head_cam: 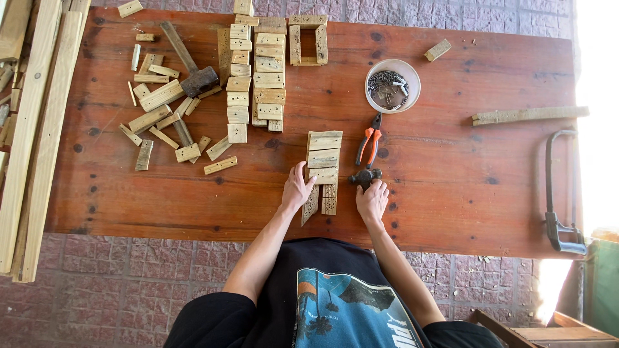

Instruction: The person assembles small wooden blocks into a vertical stack on a workbench. They repeatedly pick up blocks, align them, insert nails from a bowl, and hammer the nails to secure the pieces. The stack grows incrementally as more blocks are added and fastened.

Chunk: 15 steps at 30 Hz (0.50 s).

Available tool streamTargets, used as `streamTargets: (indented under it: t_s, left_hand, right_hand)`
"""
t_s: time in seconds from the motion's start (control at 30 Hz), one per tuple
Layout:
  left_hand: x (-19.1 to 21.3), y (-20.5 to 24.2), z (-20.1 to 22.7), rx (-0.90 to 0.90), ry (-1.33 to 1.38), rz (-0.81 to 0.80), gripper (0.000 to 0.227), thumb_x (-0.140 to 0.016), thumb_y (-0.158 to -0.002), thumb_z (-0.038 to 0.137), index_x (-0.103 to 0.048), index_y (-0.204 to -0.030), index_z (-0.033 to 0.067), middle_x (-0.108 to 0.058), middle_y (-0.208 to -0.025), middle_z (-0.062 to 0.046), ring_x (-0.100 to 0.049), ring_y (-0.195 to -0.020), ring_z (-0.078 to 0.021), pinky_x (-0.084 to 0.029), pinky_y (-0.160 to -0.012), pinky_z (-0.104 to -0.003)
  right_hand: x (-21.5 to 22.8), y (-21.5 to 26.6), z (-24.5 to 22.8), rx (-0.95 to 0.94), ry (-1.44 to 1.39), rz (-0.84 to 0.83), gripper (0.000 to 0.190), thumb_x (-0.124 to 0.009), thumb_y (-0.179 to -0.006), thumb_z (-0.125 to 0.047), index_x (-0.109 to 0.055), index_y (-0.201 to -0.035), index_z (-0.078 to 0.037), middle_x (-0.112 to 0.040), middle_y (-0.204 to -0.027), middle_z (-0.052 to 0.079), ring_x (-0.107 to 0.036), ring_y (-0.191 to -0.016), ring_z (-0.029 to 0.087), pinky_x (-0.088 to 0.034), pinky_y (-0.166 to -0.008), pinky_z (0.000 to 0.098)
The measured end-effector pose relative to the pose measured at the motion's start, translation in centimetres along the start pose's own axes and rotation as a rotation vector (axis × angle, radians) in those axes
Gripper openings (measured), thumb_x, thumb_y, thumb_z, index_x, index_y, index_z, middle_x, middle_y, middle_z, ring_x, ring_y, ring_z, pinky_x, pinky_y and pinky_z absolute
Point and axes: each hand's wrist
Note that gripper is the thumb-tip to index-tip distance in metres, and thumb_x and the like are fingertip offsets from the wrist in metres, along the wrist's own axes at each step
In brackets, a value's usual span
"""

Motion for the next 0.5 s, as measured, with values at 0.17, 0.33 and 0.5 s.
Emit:
streamTargets:
  t_s: [0.17, 0.33, 0.5]
  left_hand:
    - [-0.1, -0.3, -0.4, -0.024, -0.034, -0.021, 0.058, -0.061, -0.101, 0.029, -0.036, -0.149, 0.0080, -0.051, -0.130, -0.037, -0.060, -0.115, -0.0591, -0.055, -0.095, -0.065]
    - [0.1, -0.4, -1.1, -0.022, -0.045, -0.048, 0.057, -0.058, -0.101, 0.032, -0.037, -0.148, 0.0070, -0.049, -0.134, -0.038, -0.057, -0.121, -0.0593, -0.053, -0.099, -0.065]
    - [-1.8, -1.2, -5.6, 0.056, -0.071, -0.188, 0.067, -0.059, -0.100, 0.046, -0.037, -0.150, 0.0082, -0.047, -0.140, -0.039, -0.056, -0.125, -0.0560, -0.052, -0.103, -0.061]
  right_hand:
    - [3.4, 1.9, -4.1, 0.154, -0.042, 0.062, 0.047, -0.068, -0.091, -0.034, -0.050, -0.125, -0.007, -0.048, -0.117, 0.015, -0.053, -0.112, 0.040, -0.051, -0.089, 0.0521]
    - [1.9, 3.3, -6.3, 0.205, -0.227, -0.144, 0.043, -0.061, -0.100, -0.032, -0.050, -0.134, -0.008, -0.052, -0.119, 0.015, -0.058, -0.115, 0.038, -0.052, -0.094, 0.0480]
    - [-2.8, 3.9, -5.4, 0.104, -0.237, -0.280, 0.074, -0.069, -0.090, -0.042, -0.043, -0.147, -0.002, -0.053, -0.131, 0.027, -0.060, -0.118, 0.053, -0.053, -0.096, 0.0618]
Point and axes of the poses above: each hand's wrist, its own y-axis away from the middle knuckle, its own x-axis out of the back of the hand, z = x × y
